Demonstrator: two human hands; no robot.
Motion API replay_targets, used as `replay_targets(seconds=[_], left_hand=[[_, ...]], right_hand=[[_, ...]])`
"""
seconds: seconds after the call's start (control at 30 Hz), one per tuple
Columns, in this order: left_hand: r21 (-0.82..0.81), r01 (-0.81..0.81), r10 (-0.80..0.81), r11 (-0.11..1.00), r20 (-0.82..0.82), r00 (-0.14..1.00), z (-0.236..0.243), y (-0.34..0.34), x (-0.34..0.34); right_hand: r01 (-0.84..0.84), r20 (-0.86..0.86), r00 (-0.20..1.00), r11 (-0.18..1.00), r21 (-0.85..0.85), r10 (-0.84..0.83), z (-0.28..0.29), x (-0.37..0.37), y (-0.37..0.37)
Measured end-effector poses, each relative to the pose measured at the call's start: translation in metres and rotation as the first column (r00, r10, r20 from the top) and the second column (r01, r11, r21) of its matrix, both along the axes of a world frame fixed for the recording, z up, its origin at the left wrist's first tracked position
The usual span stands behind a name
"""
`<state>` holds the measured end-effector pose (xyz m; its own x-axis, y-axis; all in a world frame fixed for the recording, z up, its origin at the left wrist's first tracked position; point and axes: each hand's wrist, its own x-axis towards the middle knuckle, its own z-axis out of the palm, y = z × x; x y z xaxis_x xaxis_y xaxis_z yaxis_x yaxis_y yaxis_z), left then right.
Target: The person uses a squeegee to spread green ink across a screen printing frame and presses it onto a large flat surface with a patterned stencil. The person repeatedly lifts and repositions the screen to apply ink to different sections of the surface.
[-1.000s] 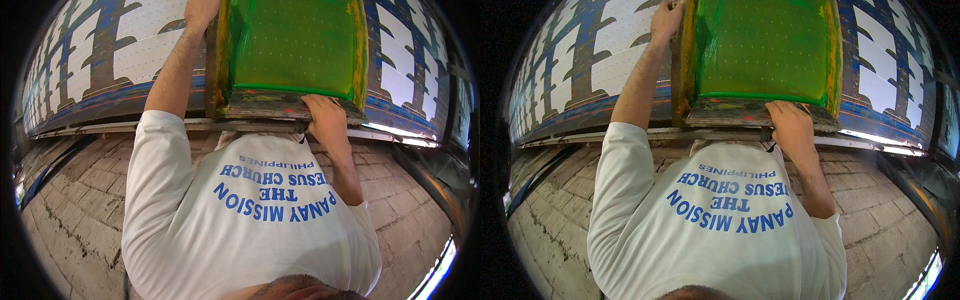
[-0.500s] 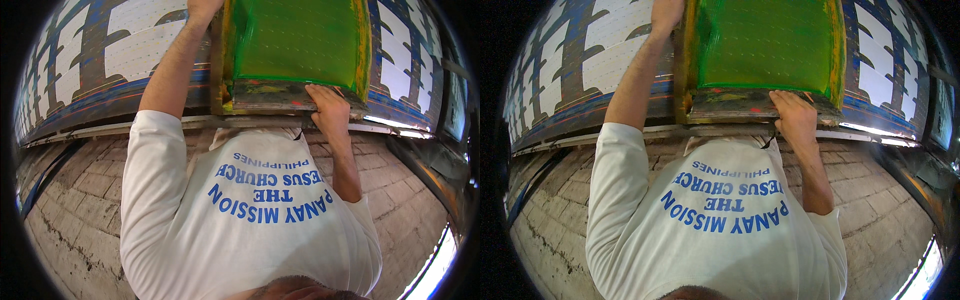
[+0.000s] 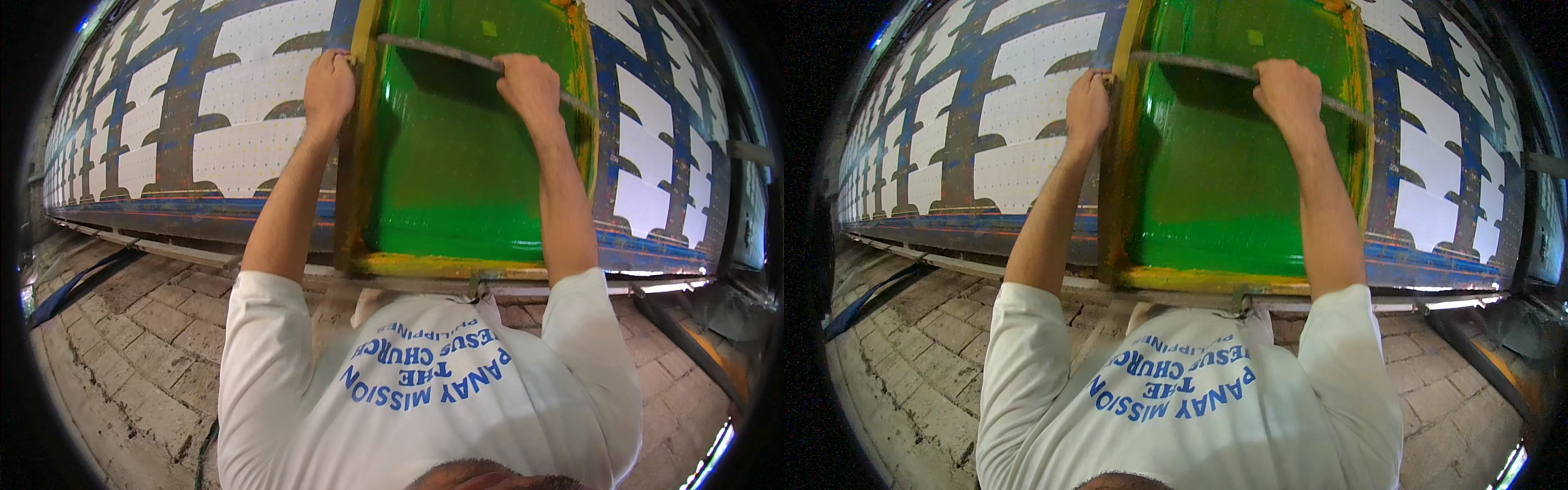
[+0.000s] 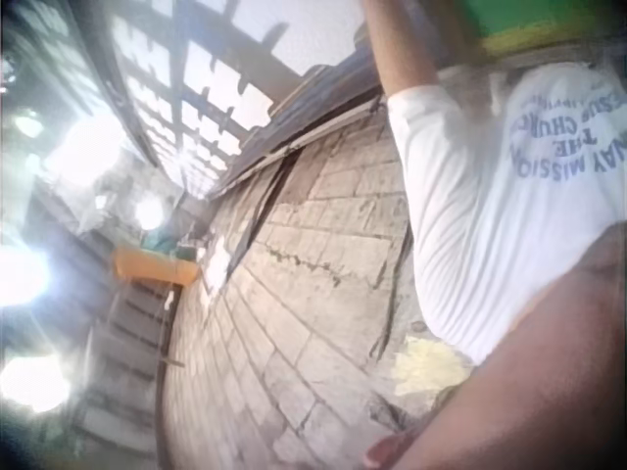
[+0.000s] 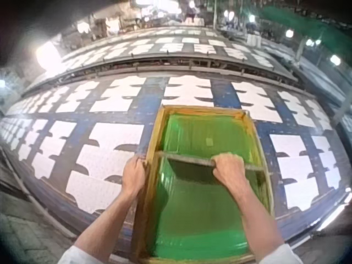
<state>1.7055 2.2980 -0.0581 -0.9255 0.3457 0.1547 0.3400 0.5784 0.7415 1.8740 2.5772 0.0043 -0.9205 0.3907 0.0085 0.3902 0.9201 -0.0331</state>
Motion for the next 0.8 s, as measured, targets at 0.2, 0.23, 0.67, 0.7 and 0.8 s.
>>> replay_targets(seconds=[0.2,0.23,0.67,0.7,0.8], left_hand=[[-0.247,0.025,-0.070,0.969,-0.175,0.982,0.004,-0.001,0.001],[-0.256,0.007,-0.060,0.967,-0.198,0.978,0.005,0.000,0.002],[-0.307,-0.132,0.078,0.942,-0.183,0.980,0.021,0.013,0.017],[-0.311,-0.139,0.083,0.940,-0.185,0.979,0.021,0.013,0.016],[-0.327,-0.140,0.094,0.934,-0.154,0.984,0.021,0.012,0.013]], right_hand=[[-0.026,-0.041,0.999,0.998,0.054,0.028,-0.003,-0.108,0.094],[-0.020,-0.054,0.998,0.998,0.063,0.024,-0.002,-0.121,0.105],[-0.101,0.052,0.993,0.994,-0.048,0.103,0.030,-0.202,0.161],[-0.134,0.046,0.990,0.990,-0.042,0.136,0.027,-0.204,0.159],[-0.156,0.141,0.975,0.980,-0.126,0.174,0.028,-0.195,0.154]])
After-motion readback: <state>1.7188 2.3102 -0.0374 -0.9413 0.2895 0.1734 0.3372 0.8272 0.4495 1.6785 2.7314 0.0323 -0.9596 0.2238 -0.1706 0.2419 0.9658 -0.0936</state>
